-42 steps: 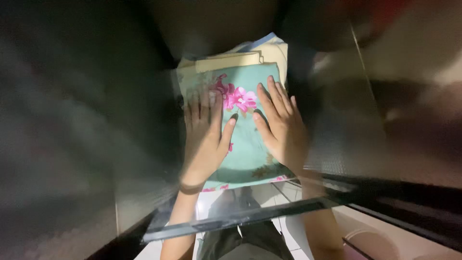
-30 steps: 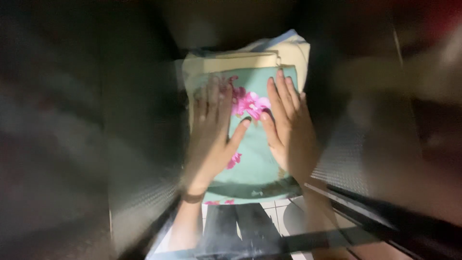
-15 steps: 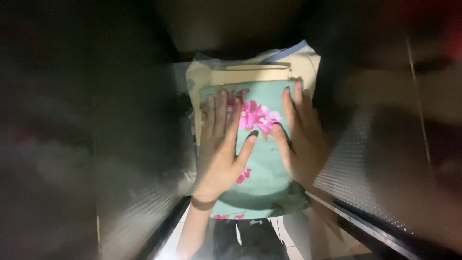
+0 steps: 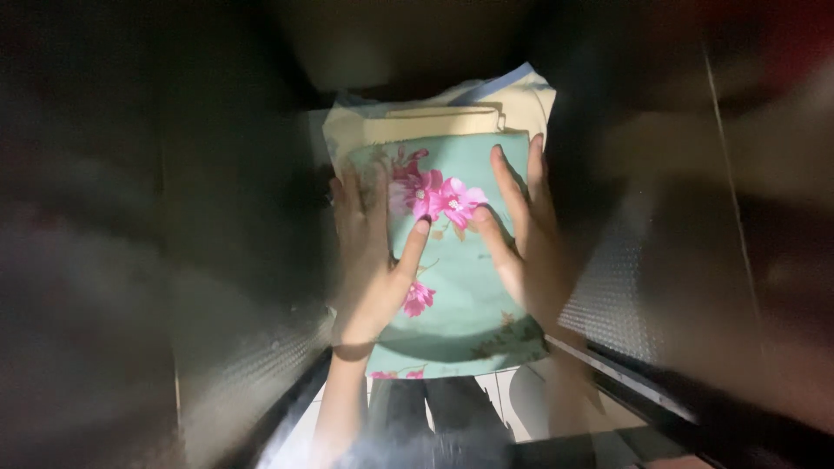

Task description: Organizing and arranging various folded clothes on a bed and placing them into a wardrobe.

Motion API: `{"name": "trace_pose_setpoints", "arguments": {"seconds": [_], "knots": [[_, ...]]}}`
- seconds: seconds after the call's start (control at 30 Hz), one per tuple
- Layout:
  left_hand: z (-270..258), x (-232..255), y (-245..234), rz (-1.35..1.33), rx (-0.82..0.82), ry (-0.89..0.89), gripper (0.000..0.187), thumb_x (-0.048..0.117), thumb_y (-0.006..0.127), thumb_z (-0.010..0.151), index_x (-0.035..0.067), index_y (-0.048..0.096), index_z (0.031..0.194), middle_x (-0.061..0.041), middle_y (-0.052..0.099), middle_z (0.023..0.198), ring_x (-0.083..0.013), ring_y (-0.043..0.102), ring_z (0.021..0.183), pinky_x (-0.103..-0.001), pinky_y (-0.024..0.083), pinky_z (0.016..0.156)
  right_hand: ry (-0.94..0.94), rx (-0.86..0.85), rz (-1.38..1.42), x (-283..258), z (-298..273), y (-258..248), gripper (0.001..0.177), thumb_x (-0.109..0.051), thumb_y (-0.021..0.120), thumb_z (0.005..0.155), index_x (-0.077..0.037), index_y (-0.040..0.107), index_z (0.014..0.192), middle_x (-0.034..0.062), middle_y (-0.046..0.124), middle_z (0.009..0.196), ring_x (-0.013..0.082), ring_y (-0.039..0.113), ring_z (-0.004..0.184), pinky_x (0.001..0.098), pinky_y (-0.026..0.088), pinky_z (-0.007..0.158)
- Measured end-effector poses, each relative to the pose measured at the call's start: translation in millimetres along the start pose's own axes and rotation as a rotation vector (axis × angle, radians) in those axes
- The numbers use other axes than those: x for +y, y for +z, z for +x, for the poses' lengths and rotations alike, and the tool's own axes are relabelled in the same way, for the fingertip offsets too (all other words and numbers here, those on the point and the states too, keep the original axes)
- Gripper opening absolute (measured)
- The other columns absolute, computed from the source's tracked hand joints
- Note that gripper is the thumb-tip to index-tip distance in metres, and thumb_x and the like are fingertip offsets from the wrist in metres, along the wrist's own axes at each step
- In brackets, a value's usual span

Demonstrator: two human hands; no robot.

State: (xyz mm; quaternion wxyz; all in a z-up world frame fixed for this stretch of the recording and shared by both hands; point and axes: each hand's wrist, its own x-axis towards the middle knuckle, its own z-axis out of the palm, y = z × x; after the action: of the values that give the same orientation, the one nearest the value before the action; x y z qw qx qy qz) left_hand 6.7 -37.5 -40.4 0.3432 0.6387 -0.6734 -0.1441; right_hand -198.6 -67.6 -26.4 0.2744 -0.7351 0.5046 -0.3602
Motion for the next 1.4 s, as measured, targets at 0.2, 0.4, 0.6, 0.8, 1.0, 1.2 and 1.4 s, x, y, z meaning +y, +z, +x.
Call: {"name": "trace_pose_setpoints", "arguments": {"seconds": [0.2,0.4,0.6,0.8,1.0,1.2,1.4], "knots": [[-10.0,-25.5,-0.4,-0.308,-0.023,-0.085,0.094,0.046,0.062,0.102,0.005,0.005,0.165,-0.024,0.002,0.174,-0.0393,0.004,0.162,-0.048,0.007,0.129,-0.009,0.018,0.253,26.5,-10.0,2.0,0.068,-0.023,0.051,0.106,-0.003,0.024,0.165,0.0265,0.002,0.175,0.0363,0.004,0.164,0.0436,0.006,0.131],[-37.6,-91.5,26.2,-0.712,-0.069,-0.176,0.082,0.051,0.048,0.106,0.006,0.015,0.167,-0.015,0.015,0.175,-0.0288,0.012,0.162,-0.04,0.011,0.129,0.017,-0.032,0.549,52.5,-30.1,4.6,0.075,-0.03,0.046,0.107,-0.004,0.01,0.168,0.0183,0.006,0.178,0.0288,0.005,0.165,0.0399,0.004,0.132],[-58.1,-112.4,37.8,-0.861,0.023,-0.533,0.078,0.059,0.047,0.099,0.008,0.04,0.158,-0.011,0.04,0.165,-0.025,0.035,0.151,-0.036,0.025,0.122,0.075,0.018,1.172,36.8,-46.6,15.9,0.081,-0.05,0.043,0.107,-0.009,0.009,0.169,0.0123,0.005,0.178,0.0267,0.013,0.162,0.044,0.014,0.131],[-62.6,-24.9,-9.9,-1.042,-0.022,-0.709,0.077,0.06,0.041,0.097,0.015,0.036,0.159,-0.003,0.042,0.162,-0.0192,0.039,0.148,-0.035,0.031,0.116,0.329,0.047,1.02,37.1,-59.0,15.8,0.082,-0.06,0.038,0.099,-0.017,0.016,0.165,0.0075,0.019,0.171,0.0215,0.026,0.152,0.0419,0.032,0.119],[-80.7,-108.6,42.3,-1.373,-0.122,-0.639,0.071,0.059,0.044,0.103,0.01,0.044,0.153,-0.007,0.05,0.147,-0.0221,0.047,0.13,-0.038,0.038,0.108,0.603,0.116,0.817,236.8,-102.9,90.9,0.069,-0.056,0.036,0.11,-0.003,0.047,0.154,0.0199,0.052,0.149,0.0264,0.05,0.135,0.0379,0.044,0.11],[-98.5,-232.2,115.3,-1.785,-0.194,-0.532,0.066,0.059,0.049,0.11,0.004,0.054,0.146,-0.013,0.06,0.129,-0.0256,0.058,0.108,-0.041,0.046,0.099,0.904,0.293,0.804,407.5,-147.7,183.1,0.049,-0.042,0.046,0.115,0.003,0.054,0.131,0.0181,0.055,0.114,0.0323,0.054,0.109,0.0424,0.046,0.101],[-159.3,-210.3,118.7,-1.227,-0.067,-0.374,0.067,0.049,0.059,0.099,0.006,0.046,0.15,-0.014,0.06,0.142,-0.0306,0.06,0.128,-0.044,0.045,0.115,0.461,0.195,1.18,224.9,-164.7,117.4,0.045,-0.042,0.033,0.111,-0.006,0.054,0.129,0.0093,0.058,0.125,0.0205,0.053,0.125,0.0368,0.038,0.117]]}}
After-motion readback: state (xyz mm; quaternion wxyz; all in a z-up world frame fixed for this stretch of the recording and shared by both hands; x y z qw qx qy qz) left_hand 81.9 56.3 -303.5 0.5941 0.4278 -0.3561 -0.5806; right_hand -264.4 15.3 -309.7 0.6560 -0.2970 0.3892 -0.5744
